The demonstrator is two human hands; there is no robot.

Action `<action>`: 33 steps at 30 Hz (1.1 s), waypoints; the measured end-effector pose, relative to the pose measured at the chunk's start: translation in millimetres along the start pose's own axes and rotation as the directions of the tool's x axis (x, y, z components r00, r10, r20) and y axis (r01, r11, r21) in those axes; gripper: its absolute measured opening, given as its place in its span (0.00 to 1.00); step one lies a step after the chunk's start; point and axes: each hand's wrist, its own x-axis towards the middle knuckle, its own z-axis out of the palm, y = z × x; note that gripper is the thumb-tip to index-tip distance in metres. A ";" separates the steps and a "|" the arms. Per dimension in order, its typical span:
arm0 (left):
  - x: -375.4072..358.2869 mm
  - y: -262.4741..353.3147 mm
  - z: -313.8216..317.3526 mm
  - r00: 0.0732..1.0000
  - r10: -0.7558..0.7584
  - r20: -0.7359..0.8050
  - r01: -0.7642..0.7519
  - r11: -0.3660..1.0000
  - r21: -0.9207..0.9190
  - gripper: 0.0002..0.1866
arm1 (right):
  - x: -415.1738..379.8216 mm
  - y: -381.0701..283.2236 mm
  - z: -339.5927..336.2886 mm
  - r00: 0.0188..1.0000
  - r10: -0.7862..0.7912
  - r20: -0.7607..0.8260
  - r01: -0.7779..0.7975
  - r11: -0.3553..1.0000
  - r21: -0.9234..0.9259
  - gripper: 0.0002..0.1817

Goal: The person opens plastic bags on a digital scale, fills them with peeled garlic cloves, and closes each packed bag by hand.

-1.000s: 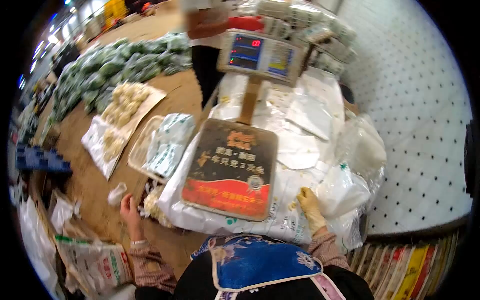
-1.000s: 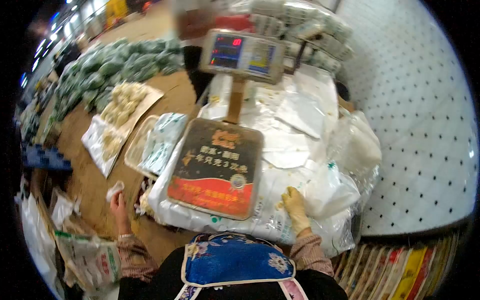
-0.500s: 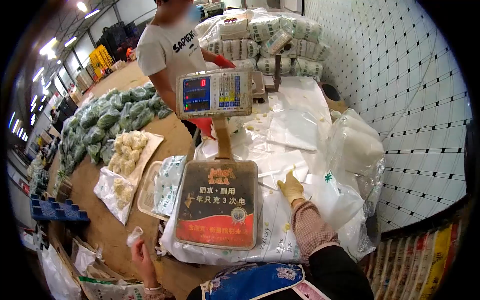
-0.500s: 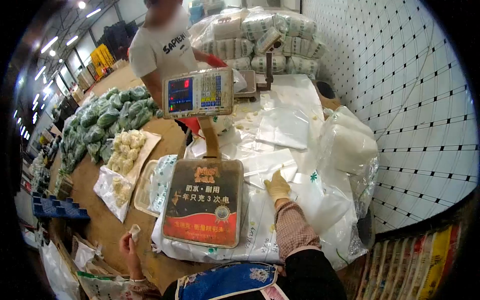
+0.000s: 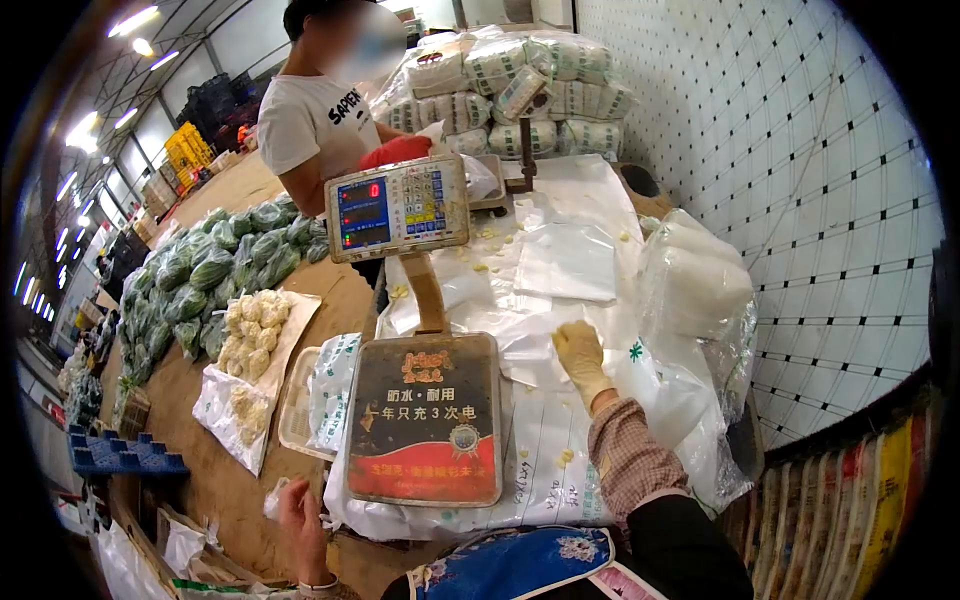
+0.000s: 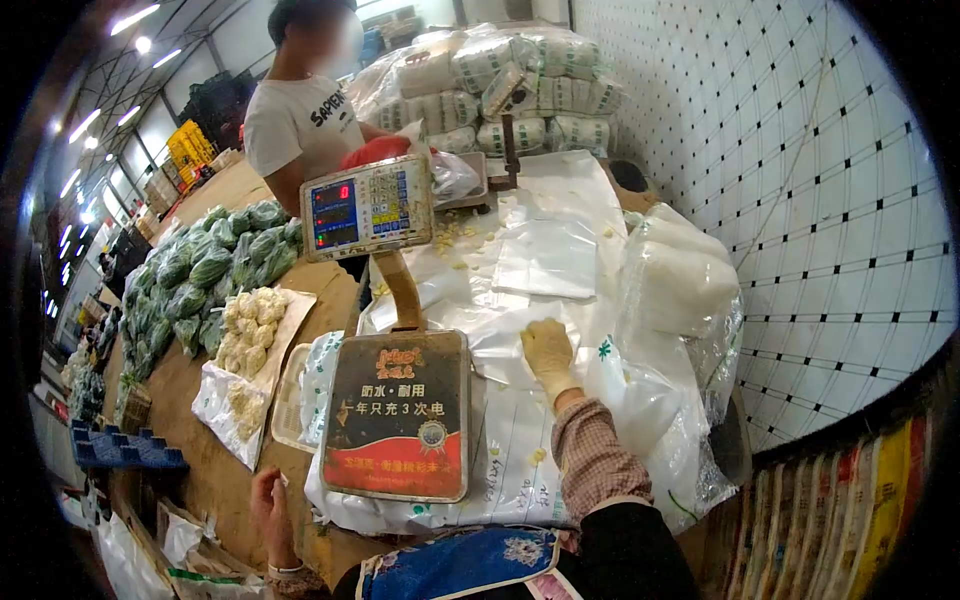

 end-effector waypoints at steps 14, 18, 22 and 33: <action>48.3 66.0 160.5 0.559 0.122 0.820 0.243 0.921 -0.303 0.25 | -9.2 -96.2 -108.0 0.926 -0.213 -0.311 0.344 0.818 0.461 0.08; 32.0 45.4 213.2 0.498 0.119 0.859 0.641 0.616 -0.457 0.41 | -59.5 -112.1 -88.4 0.945 -0.320 -0.066 0.296 0.756 0.584 0.10; 41.2 53.8 202.3 0.525 0.271 0.806 0.757 0.284 -0.589 0.40 | -79.0 -110.5 -96.1 0.910 -0.415 0.021 0.387 0.866 0.317 0.11; 27.7 3.1 193.5 0.858 -0.118 0.499 0.455 0.626 -0.634 0.11 | -109.6 -99.6 -107.8 0.989 -0.097 0.108 0.005 0.767 0.642 0.12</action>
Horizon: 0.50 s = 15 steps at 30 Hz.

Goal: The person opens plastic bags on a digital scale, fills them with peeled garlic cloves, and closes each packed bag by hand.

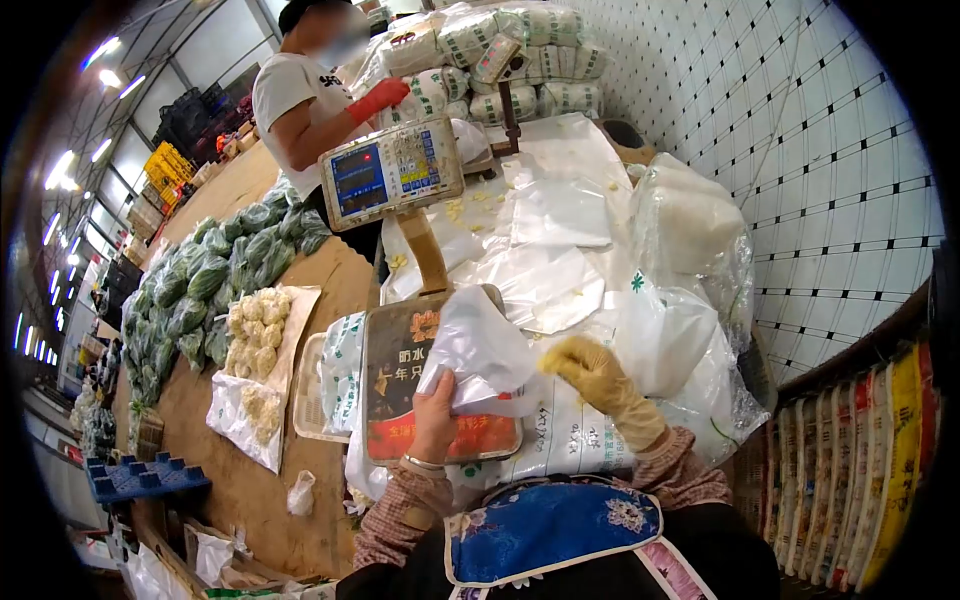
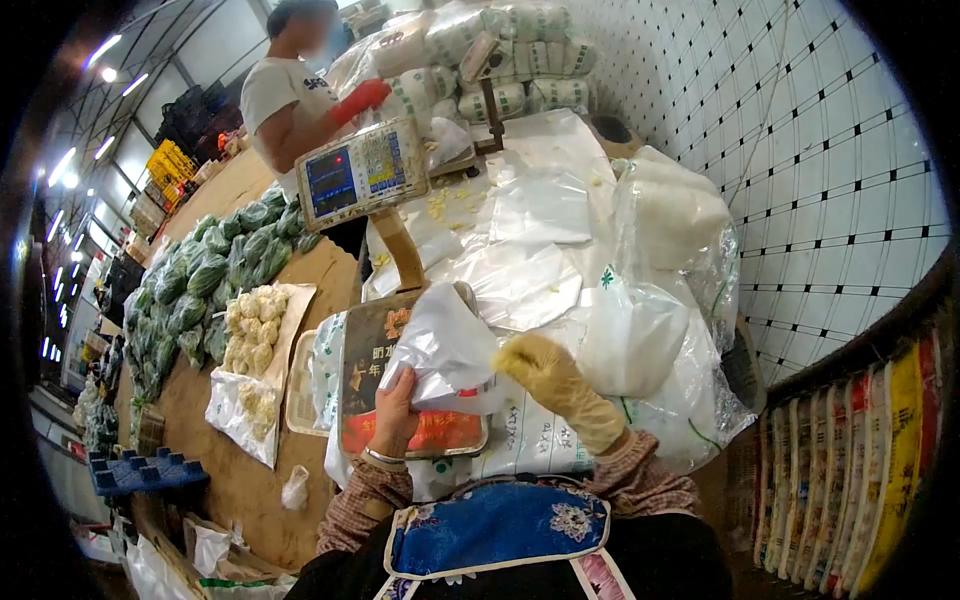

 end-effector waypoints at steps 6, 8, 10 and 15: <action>-1.6 -20.3 -0.6 0.996 -0.066 -0.062 0.067 0.998 0.006 0.15 | -41.2 56.8 54.2 0.380 0.333 0.863 -0.617 0.787 -0.032 0.28; -8.9 -17.1 10.2 0.997 -0.061 -0.053 0.061 0.998 -0.017 0.17 | -38.9 63.5 60.7 0.567 0.393 0.724 -0.823 0.223 0.523 0.27; -6.5 -23.0 2.1 0.996 -0.033 -0.088 0.040 0.996 0.083 0.18 | -21.2 65.5 54.6 0.719 0.436 0.540 -0.667 0.218 0.712 0.24; -3.7 -18.5 7.2 0.989 0.145 0.021 -0.144 0.933 0.331 0.15 | -8.0 52.6 23.5 0.807 0.563 0.176 -0.584 0.721 0.373 0.27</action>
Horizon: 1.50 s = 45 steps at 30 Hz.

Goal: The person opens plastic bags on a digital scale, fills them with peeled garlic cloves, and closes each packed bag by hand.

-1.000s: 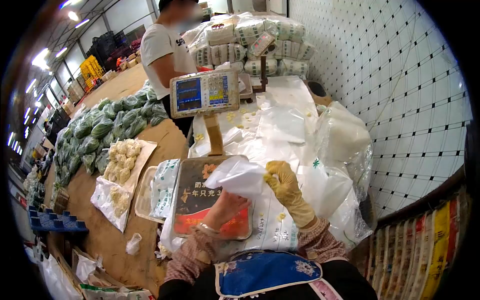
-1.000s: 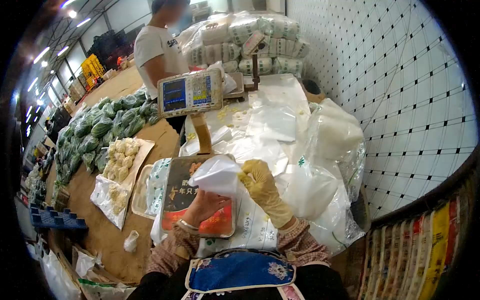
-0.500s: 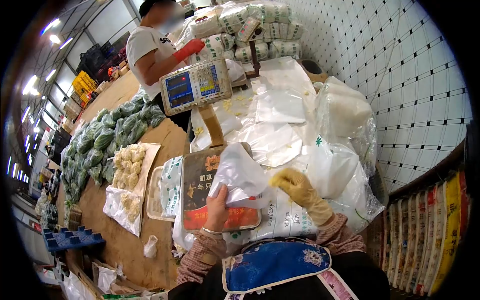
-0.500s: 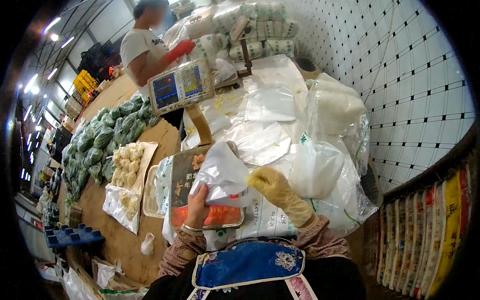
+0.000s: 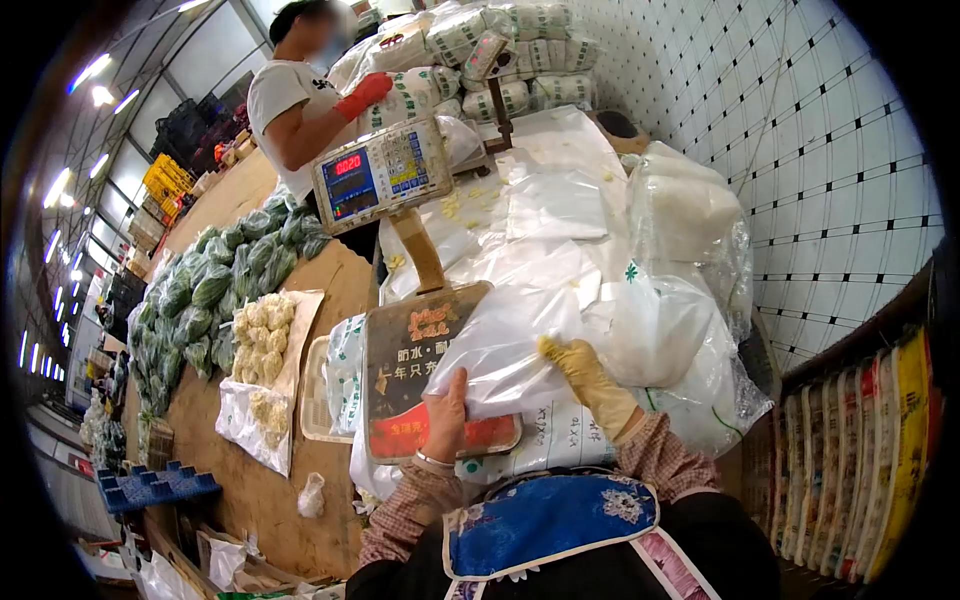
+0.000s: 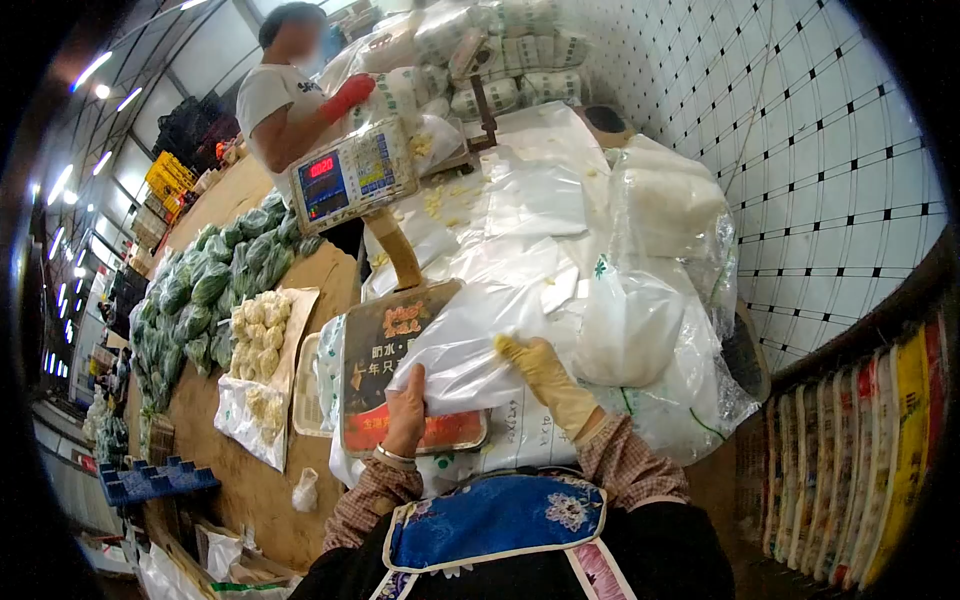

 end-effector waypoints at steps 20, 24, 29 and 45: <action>26.6 33.3 126.7 0.536 -0.417 0.734 -0.036 0.857 0.513 0.10 | -38.4 4.1 -80.4 0.967 0.021 -0.255 -0.018 1.000 0.015 0.16; 48.2 29.8 117.4 0.729 -0.204 0.653 -0.012 0.951 0.310 0.10 | -41.4 12.0 -141.8 0.892 -0.106 -0.439 0.039 0.986 -0.159 0.14; 128.0 25.5 109.9 0.853 0.255 0.456 -0.440 0.821 0.364 0.07 | -53.5 58.1 -230.0 0.887 -0.198 -0.418 0.350 0.878 0.327 0.12; -8.4 47.6 121.7 0.498 -0.091 0.863 -0.273 0.927 0.255 0.10 | -64.4 -17.9 -47.7 0.989 -0.068 0.135 0.045 0.985 0.167 0.17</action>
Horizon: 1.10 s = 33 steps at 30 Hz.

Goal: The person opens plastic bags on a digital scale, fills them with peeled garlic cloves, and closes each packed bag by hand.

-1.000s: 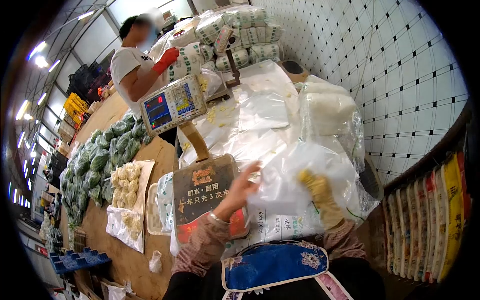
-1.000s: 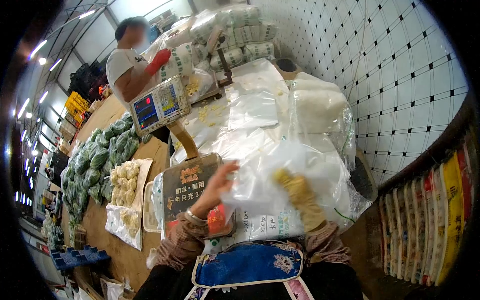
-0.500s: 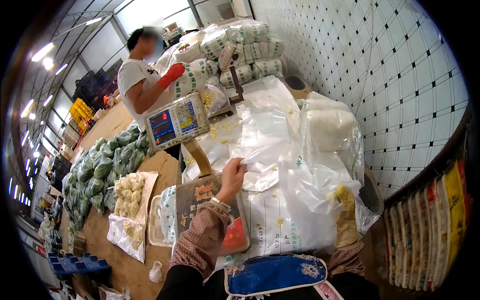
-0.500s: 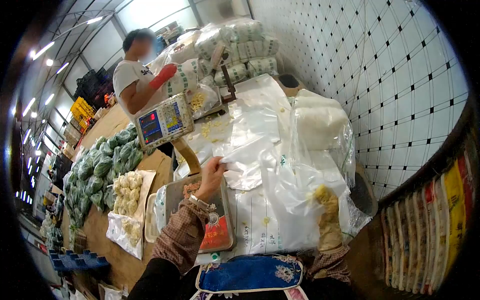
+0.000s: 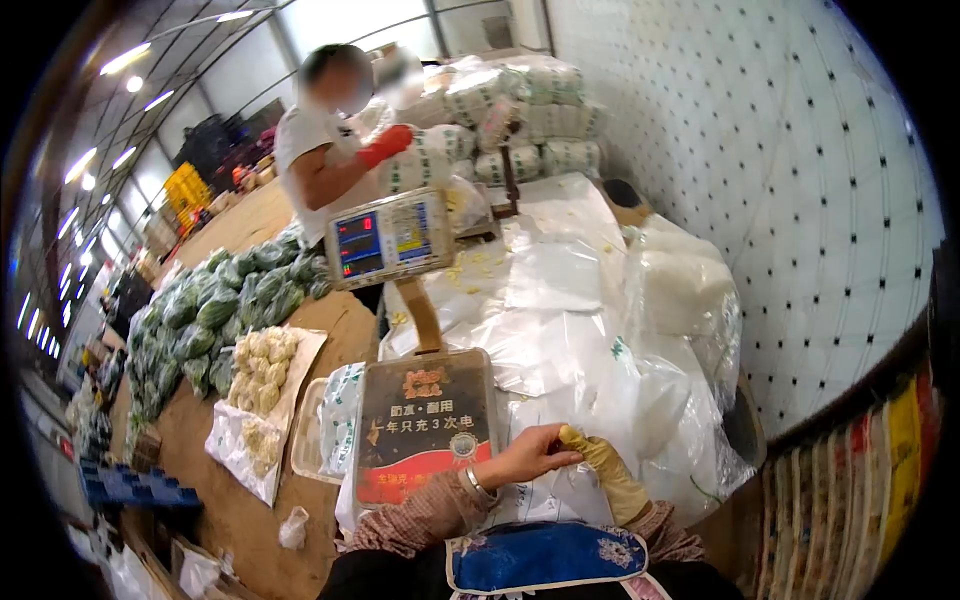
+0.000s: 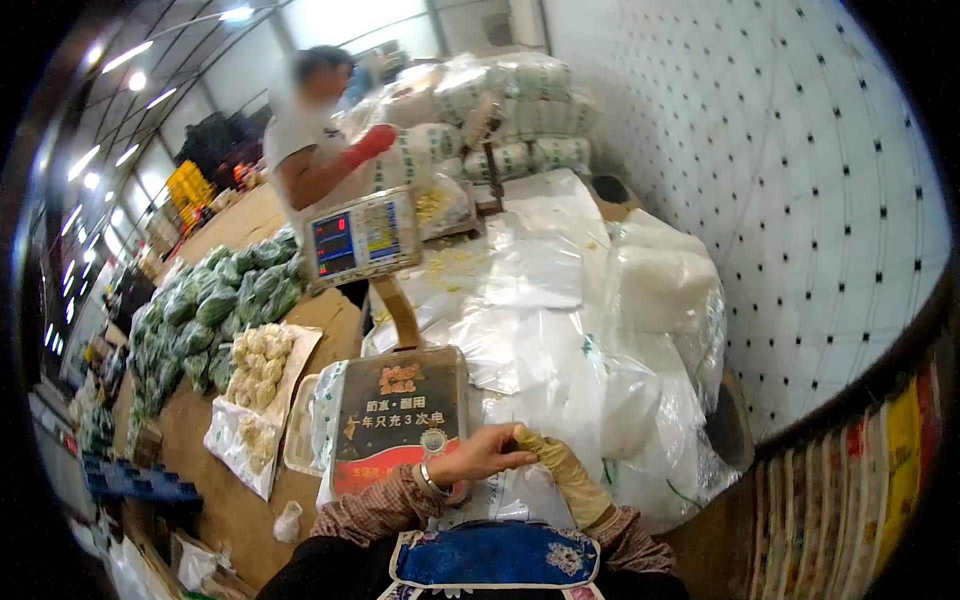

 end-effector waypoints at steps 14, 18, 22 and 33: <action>-66.5 -16.3 -12.5 0.964 -0.095 -0.250 0.100 0.995 0.007 0.09 | 37.6 42.6 27.6 0.980 0.184 0.077 -0.157 0.950 -0.269 0.17; -91.3 -48.2 -31.1 0.751 0.313 -0.581 0.055 0.847 0.528 0.06 | 56.6 35.8 32.0 0.984 0.162 -0.081 -0.181 0.891 -0.417 0.12; -158.7 -36.0 -87.5 0.502 0.303 -0.810 0.423 0.731 0.536 0.06 | 42.9 -2.8 16.3 0.977 -0.215 0.008 0.101 0.424 -0.900 0.18; -114.2 11.9 -48.6 0.703 0.499 -0.506 0.211 0.534 0.819 0.24 | 49.9 -41.4 114.5 0.569 -0.595 0.568 0.775 0.157 -0.612 0.08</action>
